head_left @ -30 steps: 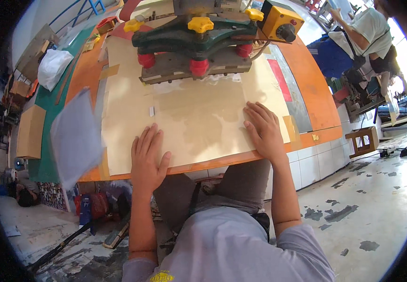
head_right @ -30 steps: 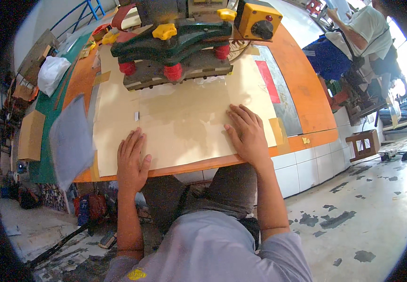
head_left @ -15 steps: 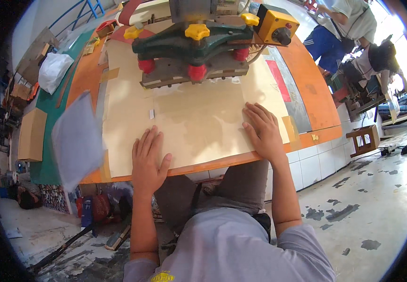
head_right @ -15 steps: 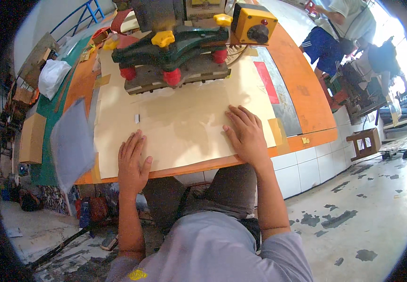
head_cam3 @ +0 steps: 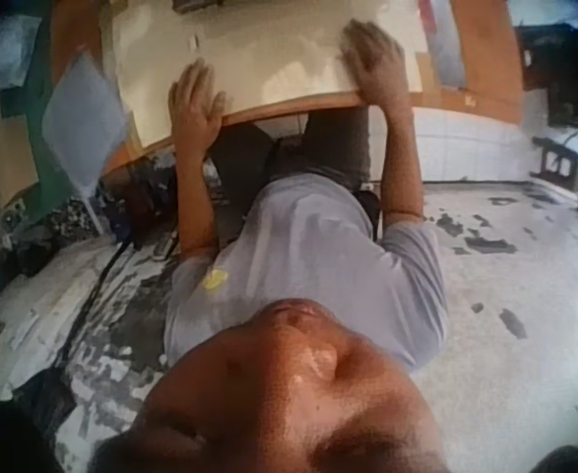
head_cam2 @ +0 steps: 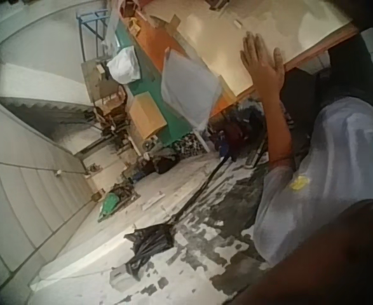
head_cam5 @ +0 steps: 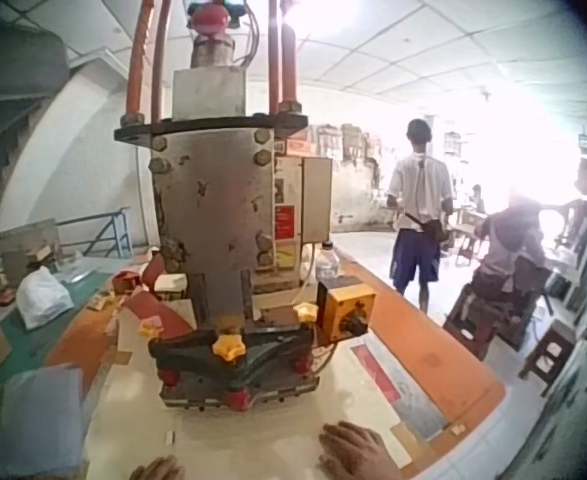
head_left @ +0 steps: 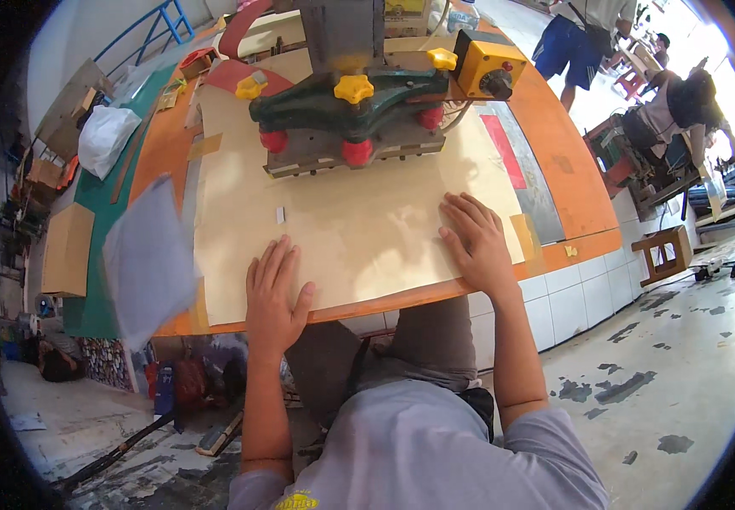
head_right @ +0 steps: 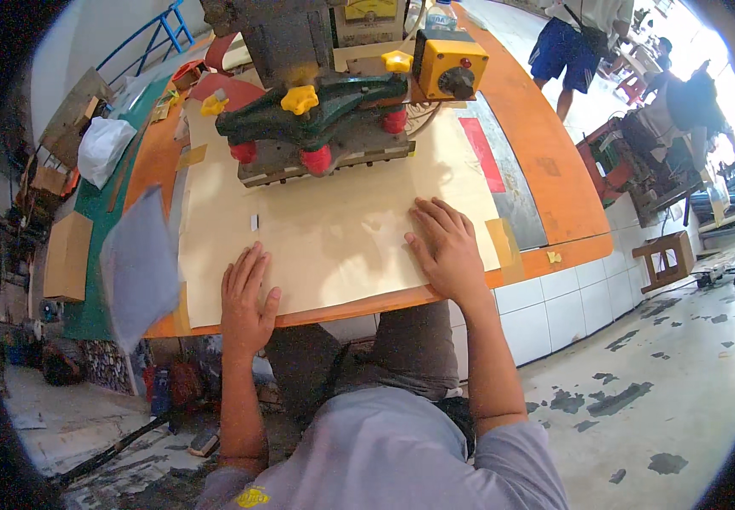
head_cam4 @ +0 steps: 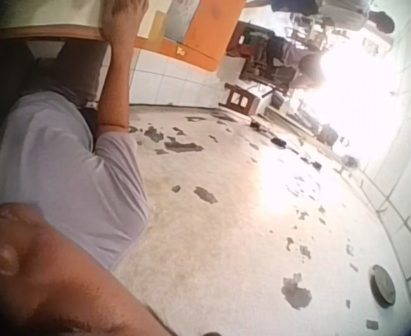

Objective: The person assembles plastic sheets by placing a thin transparent sheet onto a larger translucent base sheet on a workstation and then using a heat-press machine to bond them.

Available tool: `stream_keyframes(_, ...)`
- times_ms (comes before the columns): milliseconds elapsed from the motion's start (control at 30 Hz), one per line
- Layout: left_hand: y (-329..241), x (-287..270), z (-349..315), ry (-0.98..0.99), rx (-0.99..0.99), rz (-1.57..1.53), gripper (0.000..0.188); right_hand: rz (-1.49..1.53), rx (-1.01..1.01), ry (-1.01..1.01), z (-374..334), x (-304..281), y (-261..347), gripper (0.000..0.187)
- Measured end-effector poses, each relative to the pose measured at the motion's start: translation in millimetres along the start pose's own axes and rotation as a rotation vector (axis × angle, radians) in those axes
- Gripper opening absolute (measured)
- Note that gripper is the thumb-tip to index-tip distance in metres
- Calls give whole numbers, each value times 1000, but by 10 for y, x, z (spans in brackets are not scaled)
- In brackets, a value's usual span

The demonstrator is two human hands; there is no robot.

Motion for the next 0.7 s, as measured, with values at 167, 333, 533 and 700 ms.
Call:
stream_keyframes(167, -6, -11, -1, -2, -3, 2, 57, 1, 1, -9, -2, -3, 14, 45)
stream_keyframes(333, -4, -10, -3, -1, 0, -2, 57, -9, -7, -2, 10, -14, 31, 46)
stream_keyframes(533, 7, 0, -5, -4, -10, -2, 57, -6, -12, -1, 2, -12, 33, 46)
stream_keyframes(700, 14, -1, -9, -10, -2, 4, 58, -7, -19, -5, 6, -13, 39, 46)
Point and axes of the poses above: each hand's wrist, its own z-axis towards the middle knuckle, its own x-axis out of the palm, y = z × x, the point moved 9 cm from there along z, towards the middle knuckle, and after that the axes turned 7 degrees about -y, right-handed, at the moved point
